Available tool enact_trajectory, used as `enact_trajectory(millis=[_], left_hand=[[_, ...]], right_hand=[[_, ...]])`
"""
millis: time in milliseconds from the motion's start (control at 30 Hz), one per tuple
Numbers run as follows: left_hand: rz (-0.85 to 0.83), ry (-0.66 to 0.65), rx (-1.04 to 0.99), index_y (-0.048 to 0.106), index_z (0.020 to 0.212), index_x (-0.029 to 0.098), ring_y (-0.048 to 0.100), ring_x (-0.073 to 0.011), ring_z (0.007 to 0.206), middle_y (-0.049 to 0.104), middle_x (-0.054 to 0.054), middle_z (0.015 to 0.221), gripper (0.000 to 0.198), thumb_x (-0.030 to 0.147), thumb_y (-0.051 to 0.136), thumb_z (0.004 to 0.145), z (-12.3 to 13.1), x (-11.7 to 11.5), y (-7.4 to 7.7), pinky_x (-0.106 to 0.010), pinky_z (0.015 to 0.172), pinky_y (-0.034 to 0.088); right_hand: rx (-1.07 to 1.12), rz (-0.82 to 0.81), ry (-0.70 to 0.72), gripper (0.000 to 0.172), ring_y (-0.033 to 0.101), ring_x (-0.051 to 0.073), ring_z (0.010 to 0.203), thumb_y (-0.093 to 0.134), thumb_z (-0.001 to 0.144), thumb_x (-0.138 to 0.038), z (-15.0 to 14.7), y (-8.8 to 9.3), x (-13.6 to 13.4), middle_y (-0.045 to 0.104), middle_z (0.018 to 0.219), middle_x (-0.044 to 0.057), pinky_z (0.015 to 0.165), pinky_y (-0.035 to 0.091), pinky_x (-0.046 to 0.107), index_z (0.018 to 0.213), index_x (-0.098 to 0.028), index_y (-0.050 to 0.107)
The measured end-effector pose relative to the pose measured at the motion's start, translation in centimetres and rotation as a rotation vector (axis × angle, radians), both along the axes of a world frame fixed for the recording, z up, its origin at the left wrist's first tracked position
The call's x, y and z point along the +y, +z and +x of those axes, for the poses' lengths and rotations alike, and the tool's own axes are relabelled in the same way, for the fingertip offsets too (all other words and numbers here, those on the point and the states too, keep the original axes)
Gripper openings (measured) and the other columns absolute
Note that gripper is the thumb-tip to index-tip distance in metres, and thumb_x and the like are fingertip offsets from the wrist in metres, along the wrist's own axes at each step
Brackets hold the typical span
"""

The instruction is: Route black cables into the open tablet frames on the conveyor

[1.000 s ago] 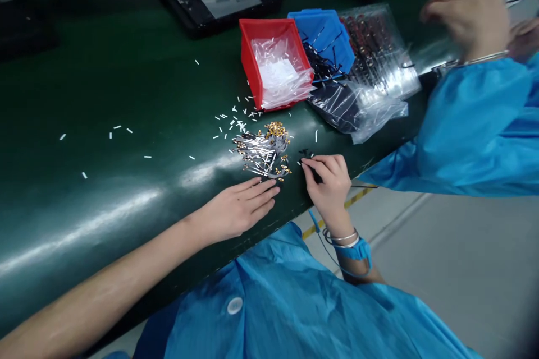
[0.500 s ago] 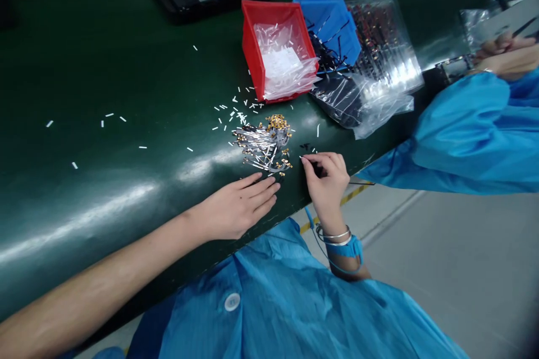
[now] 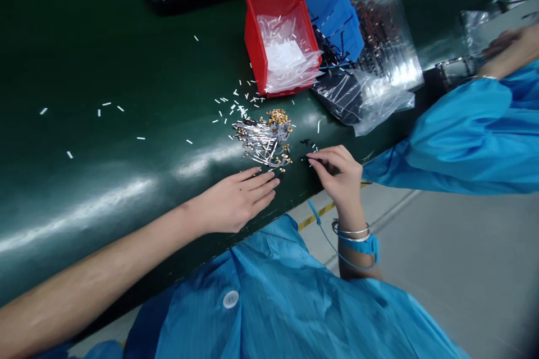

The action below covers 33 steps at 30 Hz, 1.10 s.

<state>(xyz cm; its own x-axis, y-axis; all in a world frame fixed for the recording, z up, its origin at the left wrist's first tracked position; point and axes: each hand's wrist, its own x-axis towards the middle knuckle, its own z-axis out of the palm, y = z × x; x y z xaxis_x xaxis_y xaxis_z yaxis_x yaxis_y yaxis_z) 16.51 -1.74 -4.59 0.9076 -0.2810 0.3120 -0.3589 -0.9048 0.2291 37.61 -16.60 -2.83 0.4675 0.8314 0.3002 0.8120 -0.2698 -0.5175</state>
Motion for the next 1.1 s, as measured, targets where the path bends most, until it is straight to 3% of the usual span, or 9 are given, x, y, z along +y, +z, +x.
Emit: enact_trajectory(millis=[100,233,400,533,600,833,1000,1100], left_hand=[[0.008,-0.003,0.03,0.062,0.122,0.009,0.049,-0.026,0.129,0.053,-0.013,0.137,0.038,0.021,0.046,0.09,0.0,0.0,0.0,-0.041,0.109,0.036],[0.019,0.001,0.062,0.059,0.125,0.01,0.047,-0.0244,0.131,0.051,-0.011,0.139,0.039,0.021,0.045,0.09,0.0,0.0,0.1,-0.039,0.109,0.036],[0.014,0.009,0.051,0.06,0.124,0.009,0.047,-0.0246,0.13,0.052,-0.012,0.138,0.039,0.021,0.045,0.09,0.0,0.0,0.1,-0.039,0.109,0.036],[0.001,0.012,0.043,0.061,0.123,0.009,0.048,-0.0242,0.13,0.052,-0.012,0.138,0.038,0.02,0.046,0.089,0.0,-0.1,0.1,-0.038,0.109,0.036],[-0.005,0.014,0.044,0.061,0.124,0.009,0.048,-0.0242,0.13,0.051,-0.012,0.139,0.039,0.02,0.046,0.089,0.0,-0.1,0.1,-0.038,0.11,0.036],[-0.015,0.012,0.059,0.059,0.126,0.01,0.045,-0.0232,0.132,0.049,-0.011,0.141,0.04,0.02,0.045,0.089,-0.1,0.0,-0.1,-0.037,0.112,0.033],[-0.01,0.019,0.045,0.06,0.124,0.01,0.047,-0.0233,0.13,0.051,-0.011,0.139,0.039,0.02,0.045,0.089,0.0,0.0,0.1,-0.037,0.11,0.035],[-0.02,0.019,0.054,0.06,0.125,0.01,0.046,-0.023,0.131,0.05,-0.011,0.14,0.039,0.02,0.046,0.089,-0.1,0.0,0.1,-0.037,0.111,0.034]], right_hand=[[-0.011,-0.021,0.063,0.009,0.058,0.016,0.074,0.064,0.084,-0.025,0.5,-0.1,0.3,0.066,0.077,0.003,0.055,0.043,0.029,0.079,-0.022,0.071],[-0.078,-0.037,0.041,0.009,0.054,0.015,0.07,0.063,0.083,-0.02,0.0,-0.2,0.5,0.063,0.071,0.001,0.056,0.041,0.028,0.074,-0.02,0.066],[-0.183,-0.119,-0.181,0.013,0.049,0.014,0.061,0.063,0.079,-0.021,-1.0,-0.5,0.5,0.057,0.061,-0.001,0.056,0.038,0.028,0.067,-0.02,0.061],[-0.106,-0.123,-0.273,0.016,0.048,0.013,0.056,0.064,0.079,-0.027,-0.7,-0.4,0.1,0.054,0.057,-0.002,0.053,0.036,0.027,0.066,-0.02,0.061],[-0.035,-0.075,-0.238,0.018,0.048,0.013,0.056,0.064,0.081,-0.029,0.0,-0.2,-0.3,0.055,0.058,-0.002,0.053,0.037,0.027,0.065,-0.02,0.062],[0.12,-0.042,0.13,0.011,0.057,0.015,0.071,0.063,0.084,-0.023,2.5,0.0,-0.5,0.066,0.079,0.002,0.059,0.044,0.029,0.083,-0.025,0.073],[0.125,-0.055,0.182,0.008,0.056,0.013,0.069,0.065,0.082,-0.022,2.8,-0.2,-0.2,0.064,0.078,0.001,0.057,0.043,0.028,0.078,-0.023,0.072],[0.102,-0.076,0.13,0.009,0.053,0.013,0.065,0.064,0.083,-0.024,2.4,-0.3,-0.4,0.063,0.075,0.002,0.056,0.042,0.028,0.076,-0.021,0.069]])
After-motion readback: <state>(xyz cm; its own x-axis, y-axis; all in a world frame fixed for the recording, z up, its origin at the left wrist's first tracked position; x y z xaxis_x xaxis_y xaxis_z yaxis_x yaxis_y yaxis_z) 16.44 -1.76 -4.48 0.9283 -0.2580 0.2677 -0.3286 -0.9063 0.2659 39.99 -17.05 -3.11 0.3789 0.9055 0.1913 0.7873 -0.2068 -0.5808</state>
